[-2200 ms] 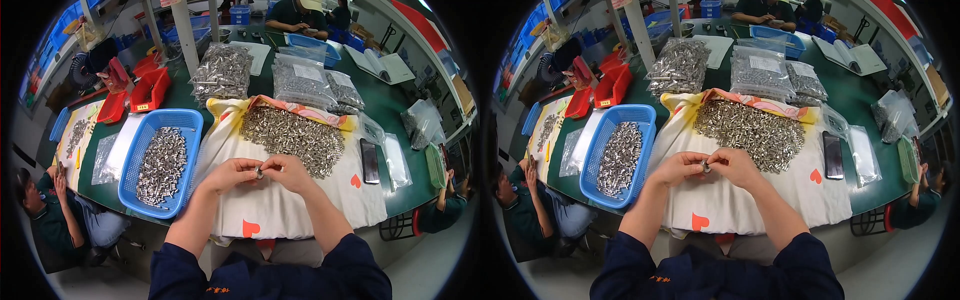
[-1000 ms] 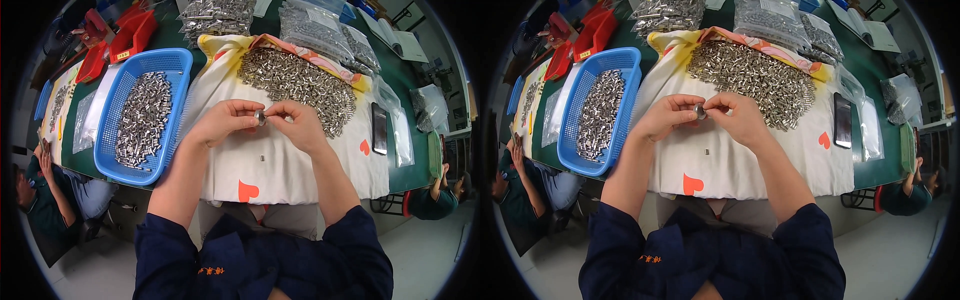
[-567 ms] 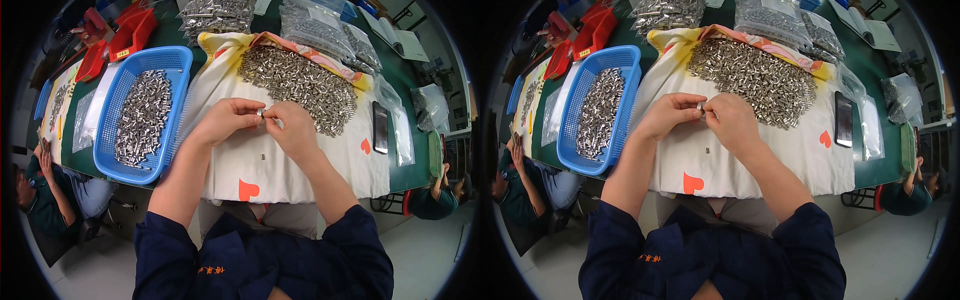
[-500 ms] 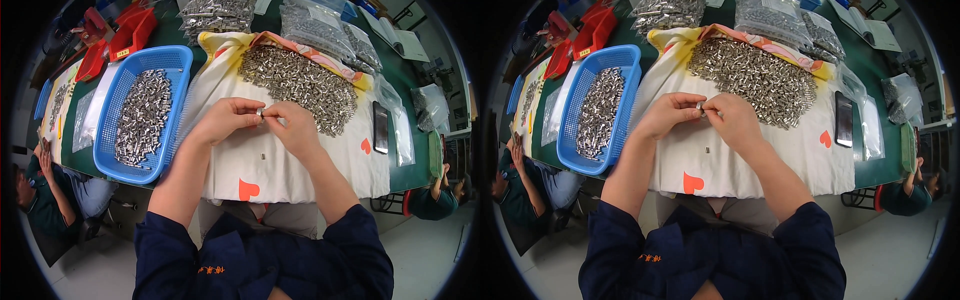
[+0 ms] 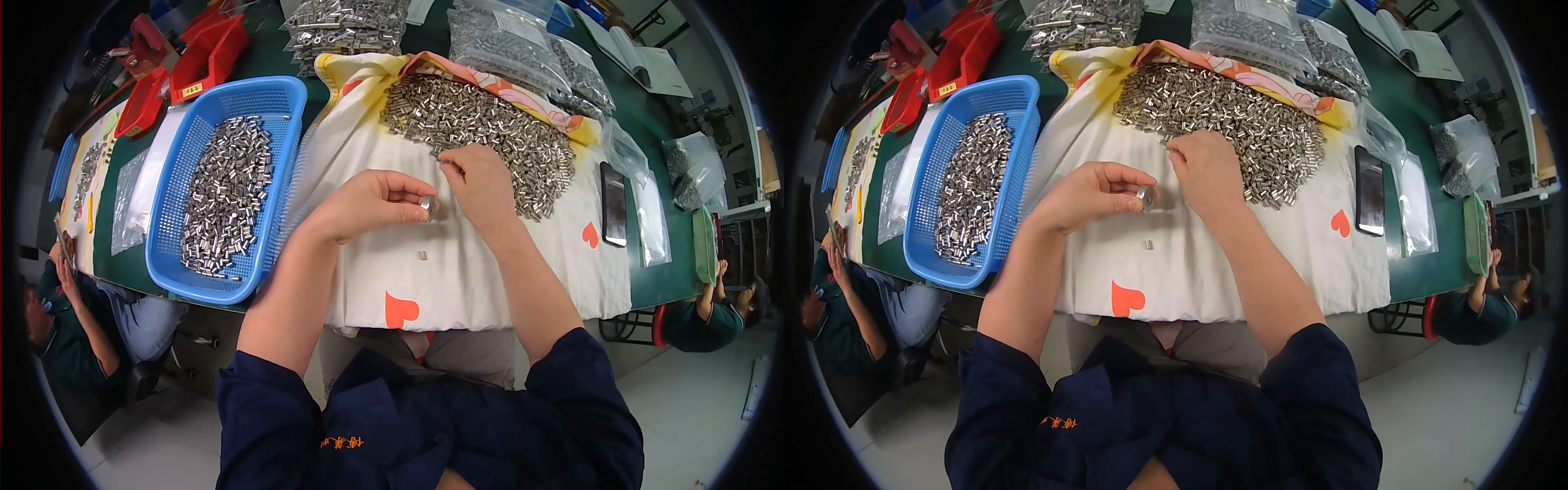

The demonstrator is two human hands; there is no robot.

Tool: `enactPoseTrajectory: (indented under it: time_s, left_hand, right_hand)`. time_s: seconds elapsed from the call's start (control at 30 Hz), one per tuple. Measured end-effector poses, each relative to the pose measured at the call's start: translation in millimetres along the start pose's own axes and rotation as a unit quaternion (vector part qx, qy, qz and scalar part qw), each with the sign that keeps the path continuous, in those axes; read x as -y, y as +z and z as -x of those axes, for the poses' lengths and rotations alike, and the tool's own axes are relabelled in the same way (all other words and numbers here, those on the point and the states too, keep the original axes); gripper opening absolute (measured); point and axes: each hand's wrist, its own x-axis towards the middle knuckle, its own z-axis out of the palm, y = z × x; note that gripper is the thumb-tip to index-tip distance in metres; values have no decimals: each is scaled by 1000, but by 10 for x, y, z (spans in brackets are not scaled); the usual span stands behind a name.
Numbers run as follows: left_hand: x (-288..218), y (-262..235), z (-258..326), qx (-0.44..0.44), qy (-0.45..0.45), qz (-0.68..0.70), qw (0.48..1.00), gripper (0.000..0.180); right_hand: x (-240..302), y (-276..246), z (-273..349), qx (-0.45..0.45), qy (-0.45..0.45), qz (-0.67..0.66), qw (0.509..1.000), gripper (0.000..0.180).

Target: Inspecting and sorting small metal hardware components from a large pile into smaller groups on a workbench.

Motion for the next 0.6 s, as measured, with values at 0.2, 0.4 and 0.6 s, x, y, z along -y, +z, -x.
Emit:
enactPoseTrajectory:
  time_s: [0.2,0.4,0.6]
  left_hand:
    - [42,-44,-1,10,8,3,1000,34]
    - [38,-53,-35,-27,6,14,1000,34]
    - [68,-89,-47,-72,34,51,996,35]
  right_hand:
    - [52,9,44,48,-25,63,997,8]
    - [64,-28,36,37,-42,52,997,8]
    - [277,-189,64,139,137,-328,924,11]
